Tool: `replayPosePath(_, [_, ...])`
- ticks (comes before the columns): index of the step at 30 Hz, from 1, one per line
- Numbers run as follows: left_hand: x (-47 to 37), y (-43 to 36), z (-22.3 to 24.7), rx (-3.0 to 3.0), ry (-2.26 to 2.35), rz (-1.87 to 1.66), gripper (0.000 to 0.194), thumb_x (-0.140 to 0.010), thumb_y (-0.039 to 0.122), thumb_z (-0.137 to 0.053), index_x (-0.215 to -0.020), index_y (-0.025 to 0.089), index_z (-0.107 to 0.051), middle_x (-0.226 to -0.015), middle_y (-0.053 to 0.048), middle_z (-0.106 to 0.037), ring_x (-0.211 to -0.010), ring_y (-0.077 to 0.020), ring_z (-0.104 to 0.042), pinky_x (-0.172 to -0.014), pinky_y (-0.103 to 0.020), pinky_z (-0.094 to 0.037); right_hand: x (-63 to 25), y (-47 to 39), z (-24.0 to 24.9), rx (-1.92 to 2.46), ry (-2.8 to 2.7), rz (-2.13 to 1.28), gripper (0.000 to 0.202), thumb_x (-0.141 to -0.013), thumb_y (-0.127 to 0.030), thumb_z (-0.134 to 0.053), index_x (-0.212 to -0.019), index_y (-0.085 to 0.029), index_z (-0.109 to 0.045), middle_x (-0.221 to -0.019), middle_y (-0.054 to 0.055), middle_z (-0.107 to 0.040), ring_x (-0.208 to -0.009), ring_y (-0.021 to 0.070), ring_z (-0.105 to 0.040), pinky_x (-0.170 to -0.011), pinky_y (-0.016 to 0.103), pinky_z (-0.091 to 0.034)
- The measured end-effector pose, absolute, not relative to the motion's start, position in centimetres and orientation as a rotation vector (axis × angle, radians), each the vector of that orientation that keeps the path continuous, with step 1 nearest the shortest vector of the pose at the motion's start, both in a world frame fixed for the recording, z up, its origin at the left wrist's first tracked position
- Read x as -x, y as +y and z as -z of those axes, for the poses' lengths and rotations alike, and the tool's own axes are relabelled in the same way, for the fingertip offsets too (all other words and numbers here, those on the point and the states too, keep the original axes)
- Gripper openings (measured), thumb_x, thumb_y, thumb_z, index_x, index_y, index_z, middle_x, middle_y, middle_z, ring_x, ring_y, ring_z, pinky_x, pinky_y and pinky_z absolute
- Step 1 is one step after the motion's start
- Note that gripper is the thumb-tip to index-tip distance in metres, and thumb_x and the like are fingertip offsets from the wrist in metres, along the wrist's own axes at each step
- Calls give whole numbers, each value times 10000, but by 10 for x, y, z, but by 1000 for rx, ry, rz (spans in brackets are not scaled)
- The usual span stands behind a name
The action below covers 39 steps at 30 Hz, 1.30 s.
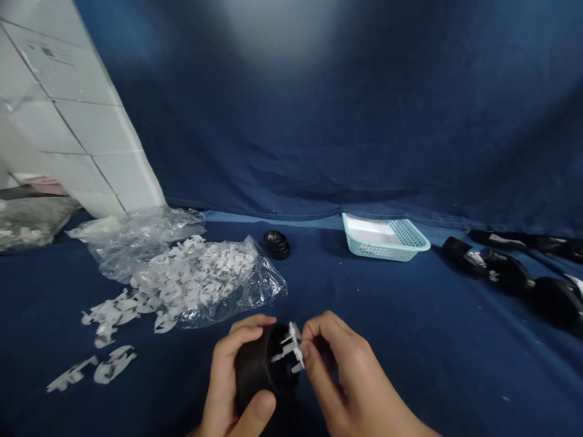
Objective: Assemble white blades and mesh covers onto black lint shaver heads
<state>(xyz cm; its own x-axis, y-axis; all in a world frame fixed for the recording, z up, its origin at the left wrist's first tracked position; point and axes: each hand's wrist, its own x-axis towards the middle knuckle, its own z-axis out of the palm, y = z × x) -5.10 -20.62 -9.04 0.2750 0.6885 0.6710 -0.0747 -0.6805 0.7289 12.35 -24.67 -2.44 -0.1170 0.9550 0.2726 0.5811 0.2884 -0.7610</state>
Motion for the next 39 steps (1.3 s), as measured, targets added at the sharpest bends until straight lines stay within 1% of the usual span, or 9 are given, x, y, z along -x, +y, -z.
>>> replayPosePath(6, [50,-206,89,-1976,596,-1508,466,-894,442,-572,-1273,231,-402,-1247,-120,-456,-1139,-267,-484,-955,-422,-424,-121,-249,22,1401,-1790,-581,145,-940,-241,-428,-827,-243,-518,-874,25,-650,-816,173,-641,-605,232,-507])
replayPosePath(13, [50,-206,90,-2087,620,-1590,488,-887,438,-591,-1269,205,-397,-1228,-133,-472,-1115,-258,-524,-926,-400,-467,-119,-246,21,1418,-1858,-609,146,-936,-204,-384,-854,-215,-506,-814,31,-614,-731,168,-625,-676,305,-532])
replayPosePath(17, [49,-206,88,-2202,631,-1667,470,-897,406,-584,-1262,174,-399,-1229,-140,-482,-1116,-244,-531,-924,-364,-475,-119,-247,18,1417,-1888,-625,159,-928,-194,-377,-834,-205,-504,-805,47,-610,-717,177,-622,-661,324,-529])
replayPosePath(21, [48,-207,89,-2262,659,-1733,470,-900,414,-587,-1254,160,-410,-1250,-133,-482,-1117,-226,-537,-904,-318,-481,-119,-247,14,1439,-1879,-655,146,-915,-179,-403,-824,-207,-514,-807,52,-624,-725,179,-634,-656,311,-537])
replayPosePath(25, [50,-208,96,-2285,692,-1789,475,-859,457,-639,-1215,198,-460,-1267,-104,-502,-1104,-224,-551,-890,-318,-487,-120,-247,16,1448,-1859,-668,119,-894,-172,-450,-833,-216,-543,-787,30,-638,-687,167,-642,-616,277,-546])
replayPosePath(29, [50,-210,100,-2292,715,-1825,452,-834,473,-662,-1187,238,-505,-1264,-84,-527,-1077,-240,-573,-876,-351,-515,-121,-250,21,1369,-1810,-585,109,-866,-172,-486,-813,-233,-559,-705,3,-644,-552,147,-613,-493,238,-514])
replayPosePath(31, [49,-211,101,-2280,733,-1855,433,-845,471,-646,-1198,261,-508,-1271,-80,-528,-1067,-252,-584,-871,-383,-531,-121,-251,21,1353,-1794,-615,129,-871,-182,-473,-790,-235,-558,-669,0,-643,-514,143,-598,-454,229,-492])
replayPosePath(35, [44,-213,103,-2291,761,-1904,369,-851,455,-636,-1164,299,-518,-1260,-68,-538,-1045,-272,-596,-870,-454,-546,-122,-254,15,1442,-1740,-823,185,-911,-257,-431,-776,-226,-553,-661,6,-637,-569,152,-612,-498,227,-508])
replayPosePath(39, [41,-213,102,-2310,745,-1888,341,-851,401,-657,-1151,298,-530,-1250,-62,-540,-1036,-258,-599,-874,-447,-552,-125,-254,12,1555,-1626,-1000,218,-919,-298,-428,-791,-216,-584,-701,23,-650,-661,171,-633,-555,242,-523])
